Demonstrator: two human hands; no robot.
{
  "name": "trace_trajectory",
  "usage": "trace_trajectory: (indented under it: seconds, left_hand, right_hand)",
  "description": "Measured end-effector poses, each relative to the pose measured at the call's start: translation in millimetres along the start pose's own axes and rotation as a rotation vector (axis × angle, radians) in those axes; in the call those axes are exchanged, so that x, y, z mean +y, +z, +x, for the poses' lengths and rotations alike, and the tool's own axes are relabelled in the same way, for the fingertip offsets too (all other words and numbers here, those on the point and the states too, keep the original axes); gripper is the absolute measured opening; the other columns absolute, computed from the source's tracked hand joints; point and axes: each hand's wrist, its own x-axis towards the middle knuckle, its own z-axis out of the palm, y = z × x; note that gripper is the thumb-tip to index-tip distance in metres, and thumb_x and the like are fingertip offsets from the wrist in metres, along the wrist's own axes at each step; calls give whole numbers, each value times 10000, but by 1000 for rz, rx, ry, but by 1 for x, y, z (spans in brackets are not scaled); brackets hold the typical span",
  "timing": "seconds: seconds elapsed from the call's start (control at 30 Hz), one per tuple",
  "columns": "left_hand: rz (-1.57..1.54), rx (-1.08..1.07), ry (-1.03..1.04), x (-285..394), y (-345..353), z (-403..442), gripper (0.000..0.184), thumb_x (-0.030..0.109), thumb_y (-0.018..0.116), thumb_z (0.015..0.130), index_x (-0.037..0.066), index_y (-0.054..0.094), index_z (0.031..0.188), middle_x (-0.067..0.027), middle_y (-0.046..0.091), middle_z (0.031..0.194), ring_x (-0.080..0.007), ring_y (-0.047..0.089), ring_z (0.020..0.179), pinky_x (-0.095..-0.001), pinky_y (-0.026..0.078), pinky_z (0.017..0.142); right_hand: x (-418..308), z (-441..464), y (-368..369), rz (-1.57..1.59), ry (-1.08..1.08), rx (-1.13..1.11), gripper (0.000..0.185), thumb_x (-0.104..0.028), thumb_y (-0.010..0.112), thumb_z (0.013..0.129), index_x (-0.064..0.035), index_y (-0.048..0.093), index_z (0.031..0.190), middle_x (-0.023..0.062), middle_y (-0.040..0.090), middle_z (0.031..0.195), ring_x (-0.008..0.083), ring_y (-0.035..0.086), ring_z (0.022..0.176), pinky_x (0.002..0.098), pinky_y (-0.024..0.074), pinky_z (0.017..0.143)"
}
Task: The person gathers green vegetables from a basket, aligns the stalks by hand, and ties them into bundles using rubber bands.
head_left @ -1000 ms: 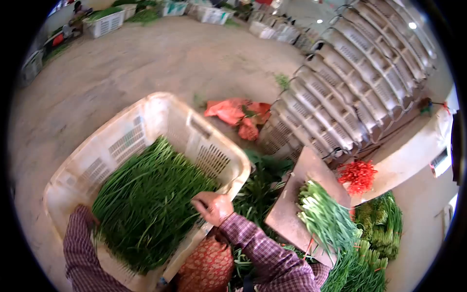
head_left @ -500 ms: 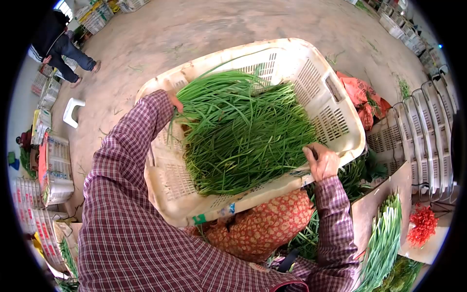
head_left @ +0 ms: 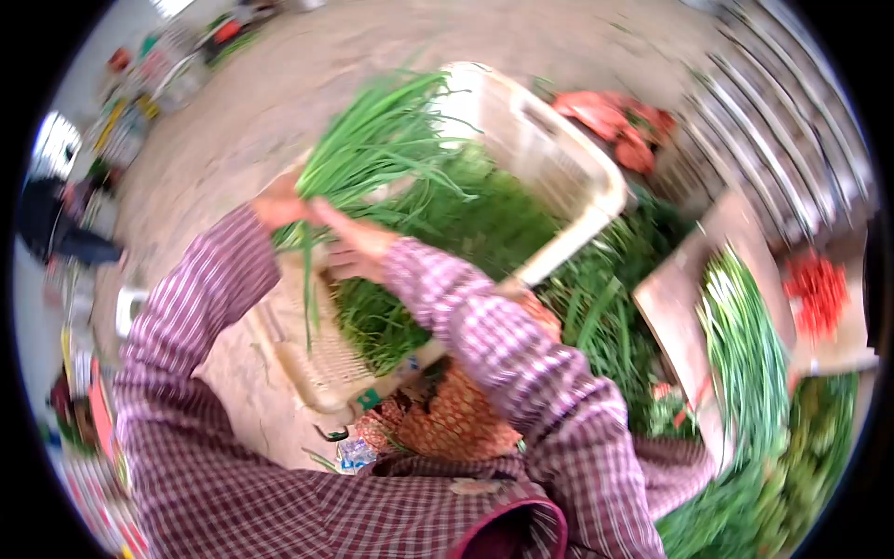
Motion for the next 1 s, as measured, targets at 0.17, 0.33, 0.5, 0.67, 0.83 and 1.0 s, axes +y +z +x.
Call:
trace_trajectory:
  seconds: [0.17,0.33,0.5,0.67,0.83,1.0]
  left_hand:
    - [104,-164,205,60,69,-42,572,158,762,698,-51,528,1176,-126,623,1063,-214,581,1029,-342,453,915]
    - [202,-236,275,140,111,-91,732,236,780,697,-50,424,1269,-133,544,1198,-228,543,1095,-334,423,950]
    - [78,-480,222,200,146,-147,1022,255,788,699,-21,147,1446,-138,462,1303,-212,527,1125,-334,414,965]
    - [375,-640,339,239,166,-178,772,138,789,714,53,404,1378,-145,663,973,-169,638,845,-312,494,787]
    - [634,-324,916,292,188,-193,956,286,858,572,53,402,1380,-160,594,1173,-261,571,1096,-382,440,940]
    - [1060,-454,1309,293,248,-173,1228,538,808,551,38,158,1464,-181,252,1481,-344,211,1388,-555,170,1110]
  right_hand:
    - [31,-35,20,311,-283,468,1212,-668,720,625,86,186,1410,292,264,1435,359,315,1329,439,280,1102]
    - [29,-119,28,311,-523,565,866,-572,681,717,77,493,1259,226,577,1177,264,550,1110,346,399,993]
    - [30,-220,29,450,-544,435,587,-415,685,724,64,581,1045,157,640,913,241,630,821,381,516,762]
    - [80,-289,19,508,-410,545,563,-465,666,738,-78,545,1129,112,584,982,243,594,822,469,511,756]
    - [131,-362,11,671,-396,227,567,-394,566,814,-30,497,1243,74,605,900,193,594,728,411,552,665]
    - [157,-402,24,540,-336,106,481,-399,546,839,-40,579,1156,92,640,925,165,624,706,292,534,572]
